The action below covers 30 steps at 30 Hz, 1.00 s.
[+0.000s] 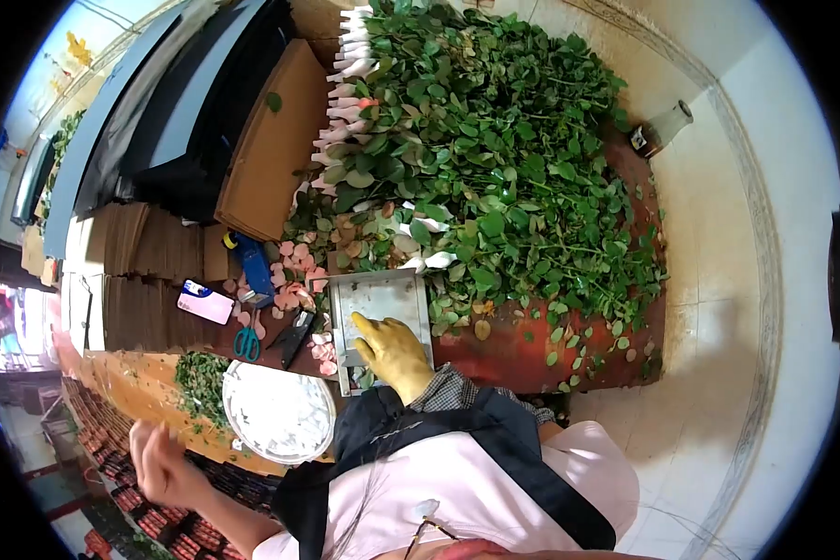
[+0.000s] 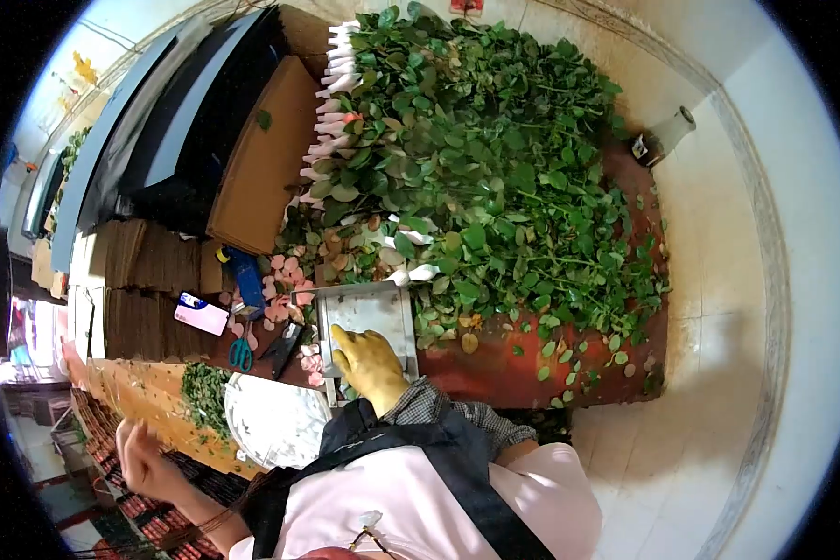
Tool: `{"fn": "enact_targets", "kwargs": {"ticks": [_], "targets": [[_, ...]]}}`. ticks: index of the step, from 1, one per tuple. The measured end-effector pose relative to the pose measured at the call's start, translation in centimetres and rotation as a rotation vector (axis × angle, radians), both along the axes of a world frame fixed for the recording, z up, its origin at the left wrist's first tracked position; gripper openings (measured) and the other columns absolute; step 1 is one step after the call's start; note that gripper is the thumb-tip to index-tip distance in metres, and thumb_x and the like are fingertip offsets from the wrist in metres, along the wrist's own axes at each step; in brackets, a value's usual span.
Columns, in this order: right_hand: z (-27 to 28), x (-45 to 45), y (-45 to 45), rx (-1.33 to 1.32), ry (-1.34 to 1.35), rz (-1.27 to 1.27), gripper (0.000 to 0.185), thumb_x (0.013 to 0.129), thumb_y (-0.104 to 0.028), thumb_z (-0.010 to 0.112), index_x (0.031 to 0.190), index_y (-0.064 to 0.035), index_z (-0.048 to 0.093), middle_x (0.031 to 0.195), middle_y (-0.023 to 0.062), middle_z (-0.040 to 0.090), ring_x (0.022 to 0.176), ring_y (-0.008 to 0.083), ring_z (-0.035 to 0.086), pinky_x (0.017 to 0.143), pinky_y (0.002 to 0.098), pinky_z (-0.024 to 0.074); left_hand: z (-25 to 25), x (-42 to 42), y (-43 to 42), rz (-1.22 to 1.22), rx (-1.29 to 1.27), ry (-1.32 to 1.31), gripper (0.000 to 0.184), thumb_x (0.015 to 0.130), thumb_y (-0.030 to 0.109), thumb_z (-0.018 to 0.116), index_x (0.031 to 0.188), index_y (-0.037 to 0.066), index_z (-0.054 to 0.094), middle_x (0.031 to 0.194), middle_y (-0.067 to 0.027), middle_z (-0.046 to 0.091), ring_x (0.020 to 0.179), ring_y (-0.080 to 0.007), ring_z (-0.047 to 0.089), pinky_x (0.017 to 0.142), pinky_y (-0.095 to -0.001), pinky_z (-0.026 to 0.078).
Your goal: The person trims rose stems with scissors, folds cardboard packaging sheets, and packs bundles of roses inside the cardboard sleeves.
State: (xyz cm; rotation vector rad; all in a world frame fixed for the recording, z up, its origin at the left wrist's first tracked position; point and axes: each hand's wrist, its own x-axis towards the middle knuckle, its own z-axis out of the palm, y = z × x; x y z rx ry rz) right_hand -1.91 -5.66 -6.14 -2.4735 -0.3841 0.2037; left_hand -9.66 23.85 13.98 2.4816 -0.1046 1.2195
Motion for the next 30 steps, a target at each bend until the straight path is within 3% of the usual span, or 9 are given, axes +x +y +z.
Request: {"fn": "enact_targets", "kwargs": {"ticks": [2, 5, 9, 14, 16, 17, 18, 19, 30], "targets": [[0.4, -0.1, 0.0, 0.004, 0.037, -0.017, 0.046, 0.092, -0.023, 0.064, 0.134, -0.0076, 0.053, 0.089, 0.0149, 0.069, 0.087, 0.0328, 0.064, 0.08, 0.0429, 0.0511, 1.3, -1.3, 0.0, -0.135, -0.103, -0.014, 0.045, 0.106, 0.02, 0.05, 0.067, -0.002, 0.057, 0.052, -0.0032, 0.034, 0.052, -0.0183, 0.033, 0.054, -0.0328, 0.029], [-0.6, -0.4, 0.2, 0.079, -0.109, -0.039, 0.045, 0.091, -0.022, 0.063, 0.131, -0.0052, 0.051, 0.086, 0.0173, 0.069, 0.082, 0.0365, 0.065, 0.077, 0.0458, 0.0513, -1.6, -1.3, 0.5, -0.144, -0.177, -0.024, 0.052, 0.107, 0.024, 0.046, 0.06, 0.001, 0.047, 0.051, -0.0026, 0.031, 0.051, -0.0173, 0.033, 0.053, -0.0326, 0.028], [-0.3, -0.7, 0.4, 0.03, -0.109, -0.068, 0.046, 0.093, -0.023, 0.062, 0.134, -0.0053, 0.052, 0.085, 0.0159, 0.068, 0.083, 0.0346, 0.064, 0.08, 0.0442, 0.0509, -8.4, -2.4, 2.6, 0.052, -0.753, 0.104, 0.063, 0.109, 0.031, 0.041, 0.051, 0.011, 0.025, 0.051, 0.0026, 0.025, 0.048, -0.0093, 0.022, 0.05, -0.0282, 0.019], [-0.1, -0.7, 0.7, -0.03, -0.057, -0.098, 0.047, 0.093, -0.025, 0.063, 0.135, -0.0081, 0.053, 0.08, 0.0152, 0.065, 0.081, 0.0328, 0.063, 0.076, 0.0448, 0.051, -13.7, -1.8, 2.1, 0.187, -1.041, 0.227, 0.06, 0.108, 0.042, 0.041, 0.056, 0.013, 0.039, 0.052, 0.0037, 0.034, 0.049, -0.006, 0.024, 0.048, -0.026, 0.019], [-0.7, -0.8, 0.9, -0.026, -0.072, -0.126, 0.047, 0.092, -0.026, 0.066, 0.135, -0.012, 0.054, 0.081, 0.0153, 0.065, 0.08, 0.0327, 0.063, 0.073, 0.0448, 0.051, -14.5, -1.4, 1.8, 0.134, -1.15, 0.278, 0.053, 0.108, 0.041, 0.041, 0.071, 0.007, 0.059, 0.056, 0.0062, 0.037, 0.051, -0.004, 0.026, 0.046, -0.0238, 0.019], [-1.0, -0.9, 0.9, -0.026, -0.099, -0.136, 0.047, 0.091, -0.025, 0.066, 0.135, -0.0131, 0.054, 0.082, 0.0156, 0.064, 0.08, 0.0328, 0.063, 0.072, 0.0449, 0.051, -15.5, -1.5, 1.7, 0.192, -1.126, 0.345, 0.048, 0.109, 0.038, 0.04, 0.105, -0.001, 0.068, 0.058, 0.0074, 0.035, 0.051, -0.0022, 0.026, 0.044, -0.0221, 0.018], [-1.4, -0.9, 0.9, -0.026, -0.125, -0.144, 0.047, 0.091, -0.025, 0.067, 0.135, -0.0143, 0.054, 0.082, 0.0158, 0.064, 0.079, 0.0329, 0.063, 0.072, 0.045, 0.051, -16.6, -1.9, 1.8, 0.05, -1.188, 0.366, 0.052, 0.109, 0.037, 0.037, 0.137, -0.004, 0.054, 0.058, 0.0079, 0.034, 0.051, -0.0011, 0.025, 0.043, -0.0212, 0.018], [-1.4, -0.9, 1.0, -0.02, -0.129, -0.137, 0.047, 0.09, -0.024, 0.067, 0.135, -0.0153, 0.054, 0.082, 0.0163, 0.064, 0.079, 0.0338, 0.063, 0.071, 0.0452, 0.0511, -16.5, -1.8, 1.6, -0.015, -1.229, 0.421, 0.053, 0.11, 0.036, 0.034, 0.145, -0.003, 0.044, 0.058, 0.0084, 0.031, 0.049, -0.0016, 0.024, 0.043, -0.0209, 0.017], [-1.7, -0.9, 1.8, 0.062, -0.092, -0.185, 0.045, 0.091, -0.012, 0.064, 0.135, -0.0121, 0.057, 0.115, 0.0141, 0.071, 0.105, 0.031, 0.068, 0.09, 0.0388, 0.0524, -20.4, -2.7, 2.7, -0.029, -1.346, 0.587, 0.058, 0.11, 0.038, 0.035, 0.145, -0.008, 0.041, 0.057, 0.0085, 0.029, 0.049, -0.0029, 0.024, 0.045, -0.0222, 0.02]]}}
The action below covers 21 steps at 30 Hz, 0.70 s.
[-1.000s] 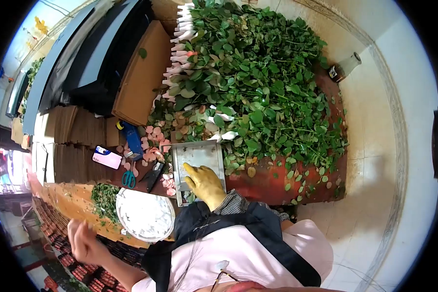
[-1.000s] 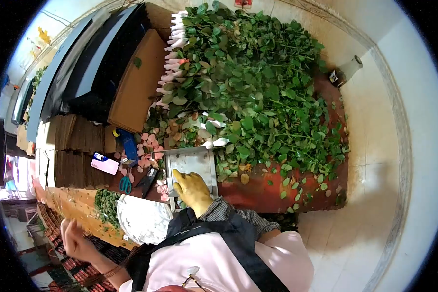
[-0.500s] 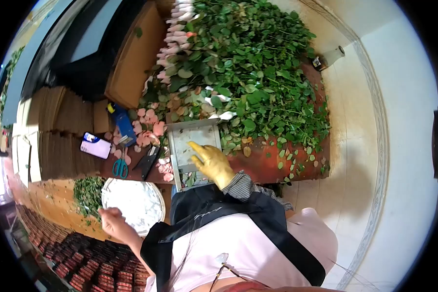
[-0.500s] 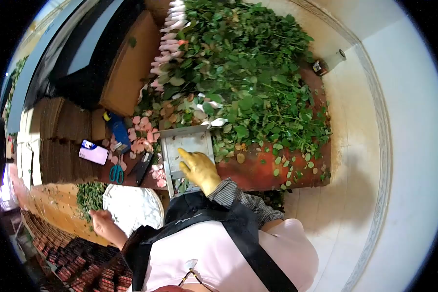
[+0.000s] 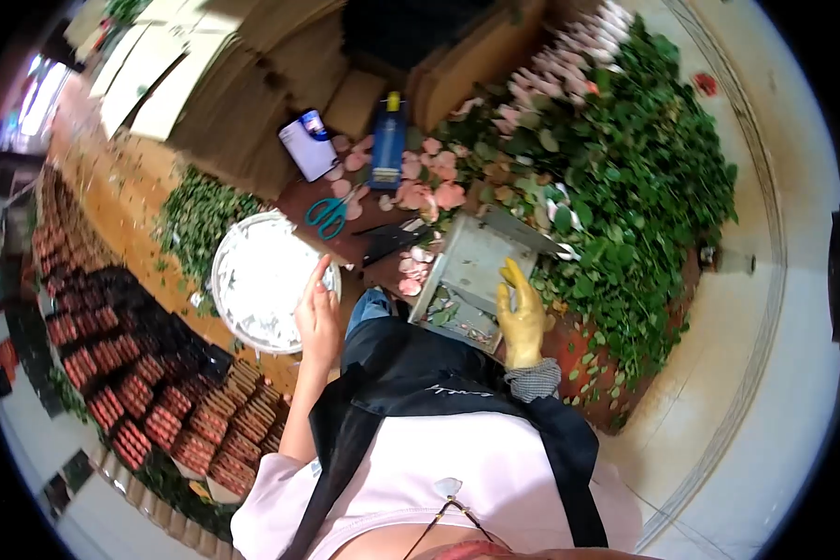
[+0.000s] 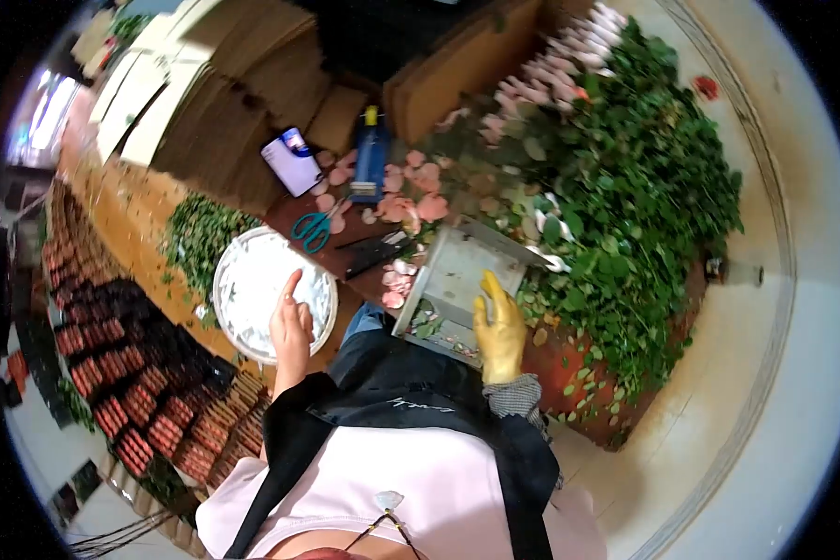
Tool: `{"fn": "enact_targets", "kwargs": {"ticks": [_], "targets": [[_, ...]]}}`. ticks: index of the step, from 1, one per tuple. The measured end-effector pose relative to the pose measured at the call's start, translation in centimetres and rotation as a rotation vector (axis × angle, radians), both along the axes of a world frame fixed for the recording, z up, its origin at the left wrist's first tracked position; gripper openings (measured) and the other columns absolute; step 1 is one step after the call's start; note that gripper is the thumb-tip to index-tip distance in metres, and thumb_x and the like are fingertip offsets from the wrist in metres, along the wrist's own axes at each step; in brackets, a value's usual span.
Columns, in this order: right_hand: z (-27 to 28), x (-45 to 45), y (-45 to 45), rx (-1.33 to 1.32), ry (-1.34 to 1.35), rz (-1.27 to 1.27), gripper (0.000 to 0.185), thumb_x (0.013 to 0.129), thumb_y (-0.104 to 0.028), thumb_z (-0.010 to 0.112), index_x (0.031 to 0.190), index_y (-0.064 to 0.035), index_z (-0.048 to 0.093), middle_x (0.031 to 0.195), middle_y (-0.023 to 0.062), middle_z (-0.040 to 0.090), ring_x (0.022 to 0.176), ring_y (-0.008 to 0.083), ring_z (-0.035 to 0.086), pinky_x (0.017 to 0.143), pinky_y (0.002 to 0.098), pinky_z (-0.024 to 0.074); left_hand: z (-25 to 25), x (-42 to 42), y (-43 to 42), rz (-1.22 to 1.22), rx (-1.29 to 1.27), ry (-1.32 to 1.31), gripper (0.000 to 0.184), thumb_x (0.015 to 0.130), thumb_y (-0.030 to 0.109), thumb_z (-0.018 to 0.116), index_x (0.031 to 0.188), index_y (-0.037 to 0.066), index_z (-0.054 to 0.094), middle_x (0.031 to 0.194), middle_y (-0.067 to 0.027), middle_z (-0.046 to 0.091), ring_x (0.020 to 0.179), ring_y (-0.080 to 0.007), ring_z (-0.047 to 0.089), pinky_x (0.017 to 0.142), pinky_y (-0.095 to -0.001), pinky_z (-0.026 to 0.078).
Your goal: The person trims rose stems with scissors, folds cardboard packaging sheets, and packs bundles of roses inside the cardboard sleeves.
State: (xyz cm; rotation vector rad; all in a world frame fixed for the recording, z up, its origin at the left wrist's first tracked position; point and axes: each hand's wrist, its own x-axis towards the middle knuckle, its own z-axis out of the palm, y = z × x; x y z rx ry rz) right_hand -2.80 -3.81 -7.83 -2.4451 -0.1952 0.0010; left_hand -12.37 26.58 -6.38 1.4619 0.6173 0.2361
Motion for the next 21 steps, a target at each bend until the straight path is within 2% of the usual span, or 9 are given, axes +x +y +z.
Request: {"fn": "enact_targets", "kwargs": {"ticks": [5, 7, 8, 10, 11, 14, 15, 18, 21], "targets": [[0.0, 0.0, 0.4, 0.08, 0.083, -0.016, 0.047, 0.091, -0.007, 0.064, 0.138, -0.0109, 0.056, 0.116, 0.0165, 0.07, 0.109, 0.0292, 0.067, 0.094, 0.0388, 0.0509, -2.0, -0.2, 1.8, 0.057, 0.047, 0.089, 0.051, 0.109, 0.031, 0.037, 0.145, -0.004, 0.044, 0.057, 0.0069, 0.035, 0.048, -0.0036, 0.031, 0.047, -0.0222, 0.028], [-0.1, 0.0, 0.3, 0.084, 0.075, -0.031, 0.047, 0.091, -0.006, 0.063, 0.138, -0.0104, 0.056, 0.115, 0.0163, 0.07, 0.109, 0.0288, 0.067, 0.094, 0.0387, 0.0508, -3.9, 0.2, 2.5, 0.084, 0.209, 0.207, 0.047, 0.107, 0.027, 0.042, 0.142, -0.004, 0.047, 0.061, 0.0012, 0.049, 0.055, -0.0076, 0.046, 0.055, -0.0249, 0.04], [0.0, -0.1, 0.3, 0.076, 0.078, -0.033, 0.047, 0.091, -0.006, 0.063, 0.138, -0.0104, 0.056, 0.115, 0.0163, 0.07, 0.109, 0.0288, 0.067, 0.094, 0.0387, 0.0508, -6.8, 0.0, 3.1, 0.081, 0.202, 0.211, 0.047, 0.107, 0.027, 0.042, 0.142, -0.004, 0.047, 0.061, 0.0012, 0.049, 0.055, -0.0076, 0.046, 0.055, -0.0249, 0.04], [0.3, -0.1, 0.7, 0.069, 0.069, -0.059, 0.046, 0.092, -0.007, 0.063, 0.137, -0.0101, 0.056, 0.114, 0.0164, 0.07, 0.108, 0.0289, 0.067, 0.093, 0.0388, 0.051, -16.4, -1.1, 5.3, 0.196, 0.193, 0.3, 0.04, 0.102, 0.021, 0.05, 0.134, -0.003, 0.053, 0.078, -0.0107, 0.066, 0.07, -0.016, 0.061, 0.07, -0.0309, 0.049], [0.4, -0.3, 0.8, 0.039, 0.062, -0.057, 0.045, 0.092, -0.007, 0.063, 0.136, -0.0096, 0.057, 0.114, 0.0163, 0.07, 0.108, 0.0295, 0.067, 0.093, 0.0391, 0.0511, -21.6, -2.0, 6.5, 0.17, 0.218, 0.37, 0.041, 0.1, 0.021, 0.052, 0.133, -0.003, 0.053, 0.086, -0.0146, 0.068, 0.077, -0.0209, 0.063, 0.075, -0.0336, 0.05], [0.5, 0.1, 0.5, -0.031, 0.007, -0.054, 0.039, 0.089, -0.008, 0.064, 0.128, -0.0058, 0.061, 0.116, 0.0146, 0.07, 0.105, 0.0316, 0.067, 0.091, 0.0395, 0.052, -34.5, -1.8, 9.5, -0.012, 0.46, 0.494, 0.041, 0.096, 0.023, 0.056, 0.123, -0.008, 0.059, 0.108, -0.0264, 0.069, 0.102, -0.0354, 0.065, 0.091, -0.0406, 0.049], [0.2, 0.1, 0.3, -0.075, -0.06, -0.03, 0.039, 0.089, -0.009, 0.064, 0.128, -0.0065, 0.061, 0.115, 0.0151, 0.07, 0.104, 0.0323, 0.067, 0.09, 0.0398, 0.0524, -37.9, -1.0, 11.6, -0.196, 0.261, 0.557, 0.042, 0.095, 0.025, 0.058, 0.12, -0.008, 0.062, 0.114, -0.0287, 0.067, 0.111, -0.0367, 0.063, 0.097, -0.0408, 0.048], [0.6, 0.1, 0.2, -0.147, -0.107, -0.029, 0.043, 0.088, -0.017, 0.066, 0.131, -0.0118, 0.06, 0.097, 0.0142, 0.068, 0.085, 0.0341, 0.064, 0.074, 0.0437, 0.0512, -41.8, 2.2, 12.5, -0.239, 0.267, 0.658, 0.042, 0.095, 0.025, 0.058, 0.12, -0.008, 0.062, 0.113, -0.0275, 0.067, 0.109, -0.0356, 0.063, 0.095, -0.0402, 0.048], [1.1, 0.2, 0.1, -0.138, -0.091, -0.054, 0.046, 0.087, -0.016, 0.068, 0.132, -0.011, 0.058, 0.088, 0.0127, 0.064, 0.08, 0.0316, 0.063, 0.071, 0.0436, 0.0515, -43.7, 4.8, 11.9, -0.231, 0.29, 0.733, 0.041, 0.095, 0.025, 0.059, 0.121, -0.007, 0.062, 0.112, -0.0264, 0.067, 0.107, -0.0345, 0.063, 0.093, -0.0396, 0.048]]}}
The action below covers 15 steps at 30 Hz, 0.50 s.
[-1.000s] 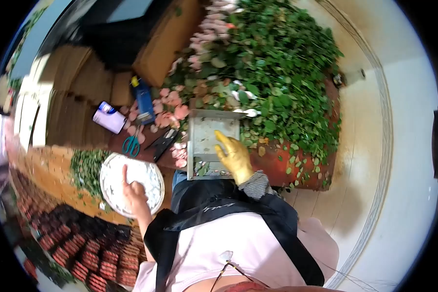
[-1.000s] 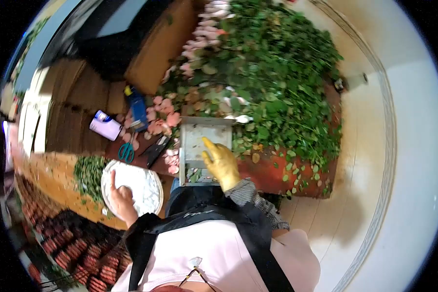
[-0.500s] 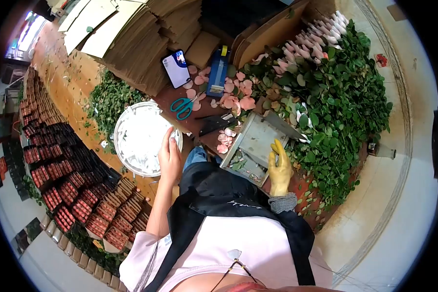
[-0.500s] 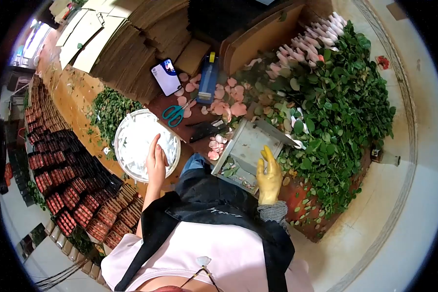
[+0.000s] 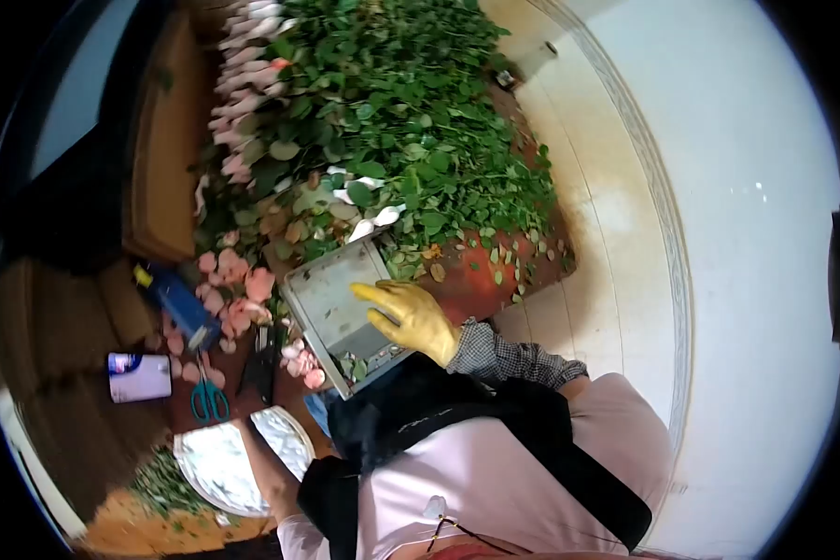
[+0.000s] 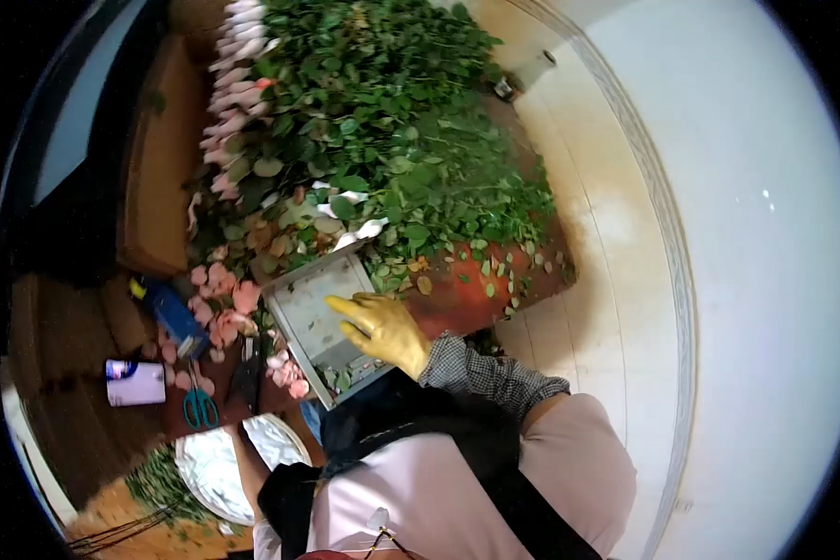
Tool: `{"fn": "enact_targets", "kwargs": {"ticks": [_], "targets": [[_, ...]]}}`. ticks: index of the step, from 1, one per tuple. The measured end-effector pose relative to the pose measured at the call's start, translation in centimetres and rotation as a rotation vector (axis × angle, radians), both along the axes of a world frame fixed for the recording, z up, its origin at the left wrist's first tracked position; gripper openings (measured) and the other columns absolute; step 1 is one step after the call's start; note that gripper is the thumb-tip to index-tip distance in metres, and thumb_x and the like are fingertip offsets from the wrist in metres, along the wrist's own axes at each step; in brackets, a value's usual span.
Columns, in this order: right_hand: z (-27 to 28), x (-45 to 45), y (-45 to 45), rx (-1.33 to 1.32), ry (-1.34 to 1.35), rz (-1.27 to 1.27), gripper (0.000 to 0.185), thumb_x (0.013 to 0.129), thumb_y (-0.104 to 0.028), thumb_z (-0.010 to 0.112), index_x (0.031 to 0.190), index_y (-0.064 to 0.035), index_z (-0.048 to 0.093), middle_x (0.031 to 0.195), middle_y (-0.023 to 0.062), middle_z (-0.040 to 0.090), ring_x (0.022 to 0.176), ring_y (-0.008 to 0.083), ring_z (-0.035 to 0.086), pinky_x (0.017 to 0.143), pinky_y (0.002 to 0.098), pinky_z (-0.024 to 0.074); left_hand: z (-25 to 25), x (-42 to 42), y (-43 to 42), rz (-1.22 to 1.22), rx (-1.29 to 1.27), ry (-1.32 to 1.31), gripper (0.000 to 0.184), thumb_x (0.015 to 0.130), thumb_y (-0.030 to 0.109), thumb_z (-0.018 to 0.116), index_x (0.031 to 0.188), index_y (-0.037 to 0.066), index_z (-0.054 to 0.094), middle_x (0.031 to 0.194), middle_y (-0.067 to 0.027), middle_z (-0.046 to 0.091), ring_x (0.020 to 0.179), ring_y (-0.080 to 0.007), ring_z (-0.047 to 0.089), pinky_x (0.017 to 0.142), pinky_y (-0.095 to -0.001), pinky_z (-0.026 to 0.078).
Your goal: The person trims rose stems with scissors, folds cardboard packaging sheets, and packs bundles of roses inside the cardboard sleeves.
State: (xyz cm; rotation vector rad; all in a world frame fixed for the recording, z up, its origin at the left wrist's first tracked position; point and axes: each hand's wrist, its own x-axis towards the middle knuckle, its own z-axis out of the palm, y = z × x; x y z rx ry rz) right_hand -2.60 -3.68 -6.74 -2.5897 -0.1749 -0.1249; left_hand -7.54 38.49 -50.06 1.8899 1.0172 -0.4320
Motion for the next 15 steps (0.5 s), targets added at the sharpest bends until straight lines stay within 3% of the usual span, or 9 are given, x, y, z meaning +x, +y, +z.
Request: {"fn": "enact_targets", "kwargs": {"ticks": [9, 11, 15], "targets": [[1.9, 1.4, 0.7, 0.003, 0.094, 0.024, 0.049, 0.085, -0.01, 0.067, 0.132, -0.0059, 0.055, 0.088, 0.0153, 0.062, 0.083, 0.0344, 0.061, 0.074, 0.0444, 0.0518, -2.7, 1.4, -1.0, 0.091, 0.036, 0.052, 0.04, 0.095, 0.025, 0.06, 0.121, -0.005, 0.062, 0.107, -0.0229, 0.067, 0.101, -0.0312, 0.062, 0.088, -0.0378, 0.049], [2.2, 1.3, 0.8, -0.008, 0.227, -0.045, 0.045, 0.087, -0.012, 0.065, 0.131, -0.0073, 0.058, 0.105, 0.0197, 0.065, 0.098, 0.0375, 0.063, 0.086, 0.0446, 0.0519, -2.7, 1.7, -1.5, 0.105, 0.029, 0.047, 0.04, 0.095, 0.025, 0.06, 0.121, -0.005, 0.062, 0.106, -0.0222, 0.067, 0.1, -0.0305, 0.062, 0.087, -0.0374, 0.049], [2.5, 1.7, 1.2, -0.014, 0.268, -0.076, 0.043, 0.087, -0.01, 0.064, 0.129, -0.0051, 0.059, 0.112, 0.0187, 0.066, 0.103, 0.0378, 0.062, 0.09, 0.0431, 0.0506, -3.5, 0.3, -1.3, 0.179, 0.024, 0.036, 0.039, 0.095, 0.025, 0.06, 0.121, -0.004, 0.062, 0.105, -0.0206, 0.067, 0.097, -0.0291, 0.062, 0.085, -0.0366, 0.049]]}}
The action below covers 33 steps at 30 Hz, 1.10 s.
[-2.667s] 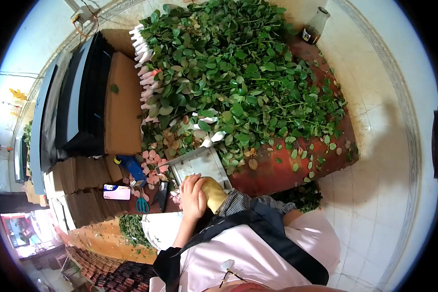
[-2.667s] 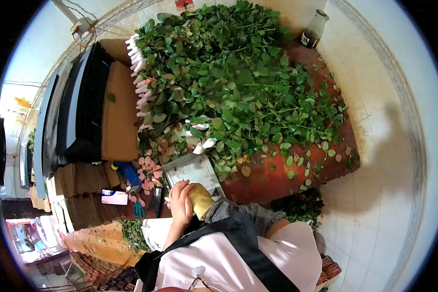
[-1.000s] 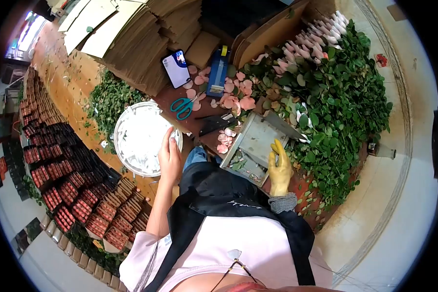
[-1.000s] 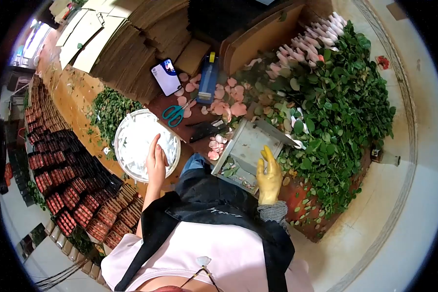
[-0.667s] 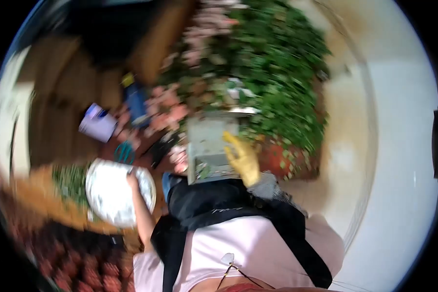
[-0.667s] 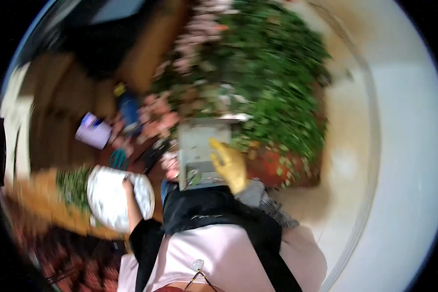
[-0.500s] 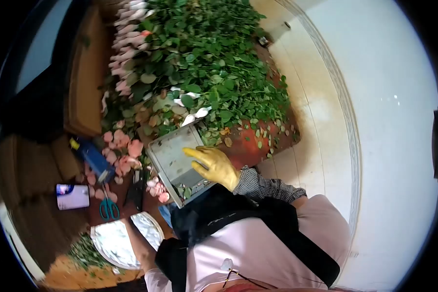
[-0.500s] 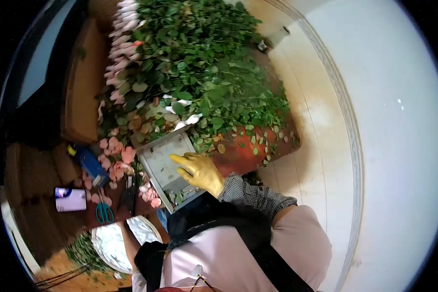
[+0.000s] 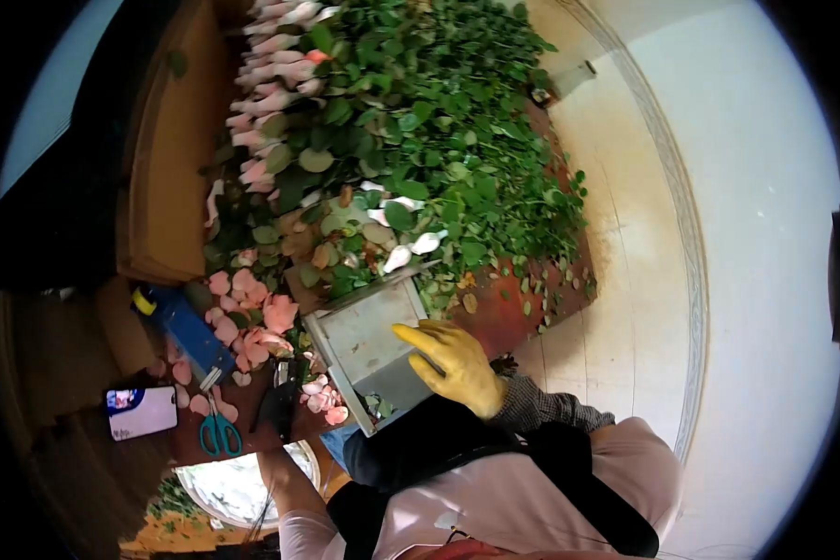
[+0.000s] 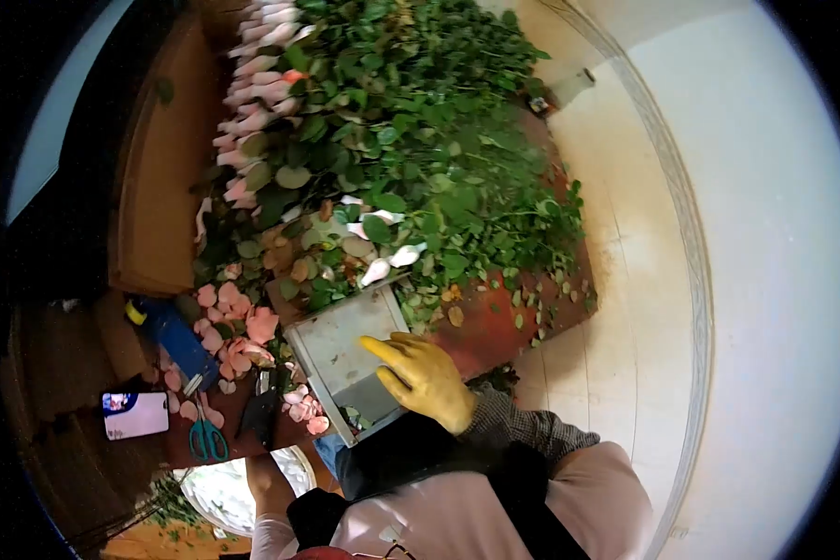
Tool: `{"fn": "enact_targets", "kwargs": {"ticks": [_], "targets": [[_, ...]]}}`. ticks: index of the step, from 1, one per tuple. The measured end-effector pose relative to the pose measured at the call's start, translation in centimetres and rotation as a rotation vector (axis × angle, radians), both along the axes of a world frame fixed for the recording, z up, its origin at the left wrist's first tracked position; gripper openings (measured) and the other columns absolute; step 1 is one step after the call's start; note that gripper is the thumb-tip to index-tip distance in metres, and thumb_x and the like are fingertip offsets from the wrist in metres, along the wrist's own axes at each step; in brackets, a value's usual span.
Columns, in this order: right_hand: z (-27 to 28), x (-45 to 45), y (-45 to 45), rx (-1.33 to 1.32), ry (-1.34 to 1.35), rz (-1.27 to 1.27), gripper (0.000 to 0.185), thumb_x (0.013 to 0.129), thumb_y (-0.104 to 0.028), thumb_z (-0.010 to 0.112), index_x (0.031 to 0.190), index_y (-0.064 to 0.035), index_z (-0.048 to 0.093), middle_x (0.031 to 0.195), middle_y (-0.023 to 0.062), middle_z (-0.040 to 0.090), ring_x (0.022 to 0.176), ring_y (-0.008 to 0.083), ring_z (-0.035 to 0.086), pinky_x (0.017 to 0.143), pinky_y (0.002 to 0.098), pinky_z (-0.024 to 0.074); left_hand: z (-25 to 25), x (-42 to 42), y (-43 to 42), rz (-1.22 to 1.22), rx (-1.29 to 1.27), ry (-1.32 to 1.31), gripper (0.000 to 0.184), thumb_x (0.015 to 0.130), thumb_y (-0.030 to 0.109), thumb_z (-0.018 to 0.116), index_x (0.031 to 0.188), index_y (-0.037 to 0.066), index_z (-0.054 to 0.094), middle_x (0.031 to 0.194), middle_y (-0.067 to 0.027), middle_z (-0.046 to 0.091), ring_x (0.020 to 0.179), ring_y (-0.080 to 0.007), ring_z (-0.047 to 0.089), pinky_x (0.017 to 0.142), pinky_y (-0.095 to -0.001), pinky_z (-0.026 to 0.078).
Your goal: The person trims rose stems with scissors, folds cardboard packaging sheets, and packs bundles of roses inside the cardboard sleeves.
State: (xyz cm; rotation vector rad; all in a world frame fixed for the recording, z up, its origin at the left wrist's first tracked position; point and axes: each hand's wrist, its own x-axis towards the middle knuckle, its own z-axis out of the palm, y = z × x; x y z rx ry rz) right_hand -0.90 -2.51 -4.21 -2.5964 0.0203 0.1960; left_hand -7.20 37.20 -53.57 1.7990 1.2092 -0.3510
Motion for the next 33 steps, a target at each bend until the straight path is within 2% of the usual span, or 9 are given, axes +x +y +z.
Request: {"fn": "enact_targets", "kwargs": {"ticks": [6, 11, 13, 16, 18, 22, 24, 25, 33], "targets": [[0.4, 0.4, 0.6, -0.016, 0.049, 0.01, 0.043, 0.087, -0.009, 0.063, 0.129, -0.0027, 0.059, 0.112, 0.0176, 0.068, 0.105, 0.0372, 0.062, 0.093, 0.0429, 0.0498, -0.5, -0.5, -1.0, 0.063, -0.016, -0.034, 0.039, 0.095, 0.025, 0.061, 0.121, -0.003, 0.062, 0.102, -0.0183, 0.067, 0.093, -0.0269, 0.062, 0.081, -0.0353, 0.049], [-0.4, 0.1, 0.5, 0.001, -0.03, 0.018, 0.042, 0.085, -0.003, 0.061, 0.127, -0.0008, 0.06, 0.11, 0.0164, 0.069, 0.103, 0.0352, 0.063, 0.091, 0.0396, 0.051, -1.2, -0.1, -2.1, 0.104, -0.036, -0.081, 0.038, 0.096, 0.026, 0.061, 0.122, -0.002, 0.062, 0.099, -0.0164, 0.067, 0.09, -0.0251, 0.061, 0.079, -0.0343, 0.049], [-0.4, 0.6, 0.4, 0.024, -0.002, 0.107, 0.042, 0.084, -0.002, 0.061, 0.126, -0.0005, 0.06, 0.11, 0.0171, 0.069, 0.102, 0.0349, 0.064, 0.09, 0.0387, 0.0514, -1.2, -1.4, -2.6, 0.154, -0.034, -0.104, 0.038, 0.096, 0.026, 0.061, 0.122, -0.002, 0.062, 0.098, -0.0156, 0.067, 0.089, -0.0243, 0.061, 0.078, -0.0339, 0.049], [-1.9, -0.4, 0.6, 0.026, -0.111, -0.001, 0.038, 0.086, -0.009, 0.061, 0.123, 0.0002, 0.062, 0.107, 0.0199, 0.069, 0.101, 0.0381, 0.064, 0.089, 0.042, 0.051, 0.8, -3.6, -4.3, 0.24, 0.014, -0.112, 0.037, 0.096, 0.026, 0.062, 0.122, -0.001, 0.062, 0.097, -0.0145, 0.067, 0.087, -0.0232, 0.061, 0.076, -0.0333, 0.049], [-2.6, -0.8, 0.3, -0.045, -0.057, 0.017, 0.038, 0.092, -0.016, 0.058, 0.125, 0.0026, 0.061, 0.109, 0.0194, 0.069, 0.102, 0.0369, 0.065, 0.09, 0.0415, 0.051, 2.5, -4.6, -5.4, 0.317, 0.04, -0.106, 0.037, 0.096, 0.026, 0.062, 0.122, -0.001, 0.062, 0.096, -0.0137, 0.067, 0.085, -0.0225, 0.061, 0.075, -0.0329, 0.049], [-3.5, -1.4, 0.3, 0.025, -0.068, -0.032, 0.044, 0.101, -0.027, 0.05, 0.13, 0.005, 0.056, 0.111, 0.0181, 0.069, 0.103, 0.0338, 0.065, 0.09, 0.0397, 0.0515, 3.8, -4.1, -6.6, 0.432, 0.008, -0.136, 0.037, 0.096, 0.026, 0.062, 0.122, 0.0, 0.061, 0.094, -0.0122, 0.067, 0.083, -0.0211, 0.061, 0.073, -0.0321, 0.05], [-3.4, -1.5, 0.3, 0.005, -0.093, 0.006, 0.042, 0.101, -0.022, 0.051, 0.132, 0.0054, 0.055, 0.114, 0.0199, 0.067, 0.104, 0.0327, 0.066, 0.088, 0.038, 0.0543, 3.8, -3.6, -6.8, 0.462, -0.022, -0.158, 0.037, 0.096, 0.026, 0.062, 0.122, 0.0, 0.061, 0.093, -0.0114, 0.067, 0.081, -0.0203, 0.061, 0.071, -0.0317, 0.05], [-3.3, -1.7, 0.5, 0.103, -0.059, -0.061, 0.04, 0.1, -0.017, 0.051, 0.131, 0.0066, 0.054, 0.117, 0.0213, 0.065, 0.105, 0.0311, 0.066, 0.086, 0.0363, 0.0569, 3.9, -3.2, -6.9, 0.476, -0.036, -0.172, 0.036, 0.096, 0.026, 0.062, 0.122, 0.0, 0.061, 0.093, -0.011, 0.067, 0.081, -0.02, 0.061, 0.071, -0.0315, 0.05], [-4.0, -1.9, -0.1, 0.171, -0.101, -0.063, 0.038, 0.095, -0.006, 0.05, 0.131, 0.0082, 0.055, 0.117, 0.0213, 0.063, 0.104, 0.0305, 0.067, 0.085, 0.0353, 0.0571, 5.7, -1.9, -7.5, 0.647, -0.188, -0.362, 0.036, 0.096, 0.026, 0.063, 0.122, 0.002, 0.061, 0.089, -0.0079, 0.067, 0.075, -0.0171, 0.06, 0.066, -0.0299, 0.05]]}}
